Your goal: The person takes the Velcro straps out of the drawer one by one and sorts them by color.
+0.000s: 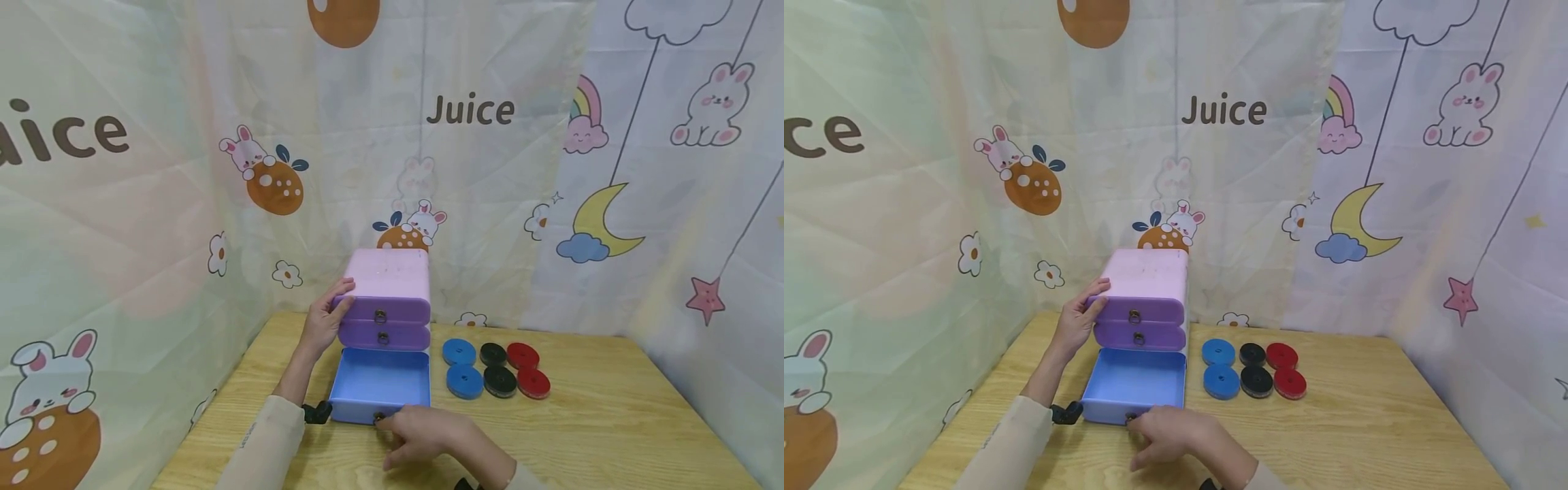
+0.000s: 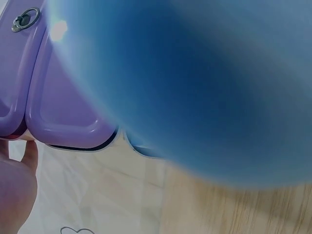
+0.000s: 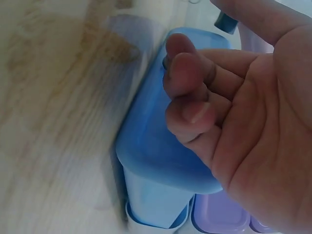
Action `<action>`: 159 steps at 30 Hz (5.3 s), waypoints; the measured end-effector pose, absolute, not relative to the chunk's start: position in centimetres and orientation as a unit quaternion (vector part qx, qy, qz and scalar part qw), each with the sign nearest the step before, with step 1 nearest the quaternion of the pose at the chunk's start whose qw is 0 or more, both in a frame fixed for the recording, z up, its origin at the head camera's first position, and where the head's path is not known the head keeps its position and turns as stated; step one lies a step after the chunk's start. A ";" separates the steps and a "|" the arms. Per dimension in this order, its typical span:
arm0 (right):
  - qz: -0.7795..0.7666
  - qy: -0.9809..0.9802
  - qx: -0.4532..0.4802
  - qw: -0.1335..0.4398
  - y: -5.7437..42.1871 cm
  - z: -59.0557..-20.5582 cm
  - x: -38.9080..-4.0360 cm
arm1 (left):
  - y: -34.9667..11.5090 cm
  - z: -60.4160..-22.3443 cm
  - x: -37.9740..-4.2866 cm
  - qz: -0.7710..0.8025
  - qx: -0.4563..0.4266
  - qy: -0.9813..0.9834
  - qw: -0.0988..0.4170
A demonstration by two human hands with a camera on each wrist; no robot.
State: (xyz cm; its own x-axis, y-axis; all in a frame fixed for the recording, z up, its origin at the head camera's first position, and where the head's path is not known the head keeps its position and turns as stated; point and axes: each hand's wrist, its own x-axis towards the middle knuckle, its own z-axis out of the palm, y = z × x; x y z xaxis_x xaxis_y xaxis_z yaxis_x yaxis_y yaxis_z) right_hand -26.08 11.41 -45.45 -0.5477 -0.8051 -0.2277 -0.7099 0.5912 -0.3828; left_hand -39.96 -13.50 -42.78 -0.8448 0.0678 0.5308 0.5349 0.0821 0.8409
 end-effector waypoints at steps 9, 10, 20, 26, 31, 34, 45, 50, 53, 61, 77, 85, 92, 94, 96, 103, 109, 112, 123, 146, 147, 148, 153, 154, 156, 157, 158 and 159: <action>-0.103 0.881 -0.428 0.170 10.8 -45.9 -25.9 | -13.5 -42.9 -40.0 -0.643 -0.209 -0.715 0.178; -0.104 0.885 -0.423 0.167 10.7 -45.9 -25.8 | -13.5 -42.9 -40.0 -0.643 -0.208 -0.715 0.179; -0.058 0.921 -0.383 0.043 9.4 -46.6 -25.4 | -13.5 -42.8 -40.0 -0.643 -0.209 -0.714 0.181; -0.014 0.923 -0.379 -0.063 8.9 -47.4 -25.1 | -13.5 -42.7 -39.9 -0.646 -0.210 -0.712 0.178; -0.001 0.921 -0.377 -0.102 8.8 -47.5 -25.0 | -13.5 -42.7 -39.9 -0.646 -0.214 -0.711 0.177; 0.007 0.918 -0.380 -0.118 8.8 -47.5 -24.9 | -13.5 -42.7 -39.9 -0.644 -0.214 -0.712 0.178; -0.035 0.924 -0.374 -0.070 8.8 -46.8 -25.3 | -13.5 -42.8 -39.9 -0.642 -0.214 -0.714 0.180; -0.103 0.919 -0.369 -0.094 9.2 -46.6 -26.0 | -13.4 -42.8 -39.9 -0.641 -0.212 -0.714 0.183; -0.133 0.911 -0.373 -0.114 9.4 -46.7 -26.5 | -13.5 -42.8 -39.8 -0.643 -0.215 -0.712 0.183; -0.196 0.899 -0.373 -0.120 9.9 -47.1 -27.6 | -13.3 -42.6 -39.7 -0.647 -0.215 -0.709 0.182; -0.264 0.903 -0.322 -0.105 10.0 -47.1 -28.0 | -13.2 -42.7 -39.8 -0.636 -0.218 -0.718 0.183; -0.274 0.900 -0.319 -0.113 9.5 -47.1 -28.2 | -13.3 -42.6 -39.7 -0.639 -0.221 -0.714 0.180; -0.304 0.899 -0.290 -0.124 9.2 -47.6 -30.0 | -13.3 -42.5 -39.9 -0.646 -0.223 -0.708 0.181; -0.304 0.899 -0.287 -0.130 9.2 -47.7 -30.6 | -13.3 -42.6 -40.0 -0.646 -0.223 -0.707 0.182; -0.307 0.899 -0.285 -0.130 9.2 -47.8 -31.2 | -13.4 -42.7 -40.1 -0.646 -0.223 -0.707 0.184; -0.317 0.897 -0.283 -0.117 9.5 -48.1 -32.8 | -13.4 -42.7 -40.1 -0.646 -0.225 -0.706 0.185; -0.321 0.895 -0.288 -0.112 9.6 -47.9 -33.4 | -13.3 -42.3 -39.7 -0.653 -0.239 -0.693 0.189; -0.318 0.895 -0.289 -0.115 9.6 -47.8 -33.6 | -13.3 -42.1 -39.7 -0.646 -0.242 -0.697 0.196; -0.302 0.902 -0.292 -0.101 9.8 -48.4 -34.8 | -13.3 -42.1 -40.2 -0.624 -0.243 -0.711 0.215; -0.333 0.895 -0.289 -0.066 9.4 -48.6 -35.8 | -13.3 -41.7 -40.8 -0.612 -0.235 -0.719 0.230; -0.335 0.895 -0.287 -0.066 9.4 -48.6 -35.8 | -13.3 -41.7 -40.8 -0.610 -0.237 -0.720 0.230; -0.337 0.895 -0.285 -0.067 9.4 -48.6 -35.9 | -13.2 -41.6 -40.8 -0.611 -0.238 -0.720 0.228; -0.344 0.895 -0.273 -0.071 9.7 -48.7 -36.1 | -13.0 -41.5 -40.7 -0.612 -0.244 -0.719 0.222; -0.344 0.896 -0.272 -0.071 9.8 -48.7 -36.0 | -12.9 -41.5 -40.7 -0.613 -0.243 -0.719 0.220; -0.345 0.895 -0.274 -0.068 10.1 -48.6 -35.9 | -12.8 -41.7 -40.7 -0.615 -0.245 -0.718 0.215; -0.345 0.895 -0.276 -0.065 10.3 -48.6 -35.8 | -12.7 -41.7 -40.8 -0.618 -0.245 -0.716 0.212; -0.346 0.894 -0.278 -0.060 10.5 -48.5 -35.7 | -12.6 -41.8 -40.8 -0.620 -0.244 -0.715 0.210; -0.347 0.894 -0.280 -0.055 10.8 -48.4 -35.6 | -12.6 -41.9 -40.8 -0.623 -0.243 -0.714 0.207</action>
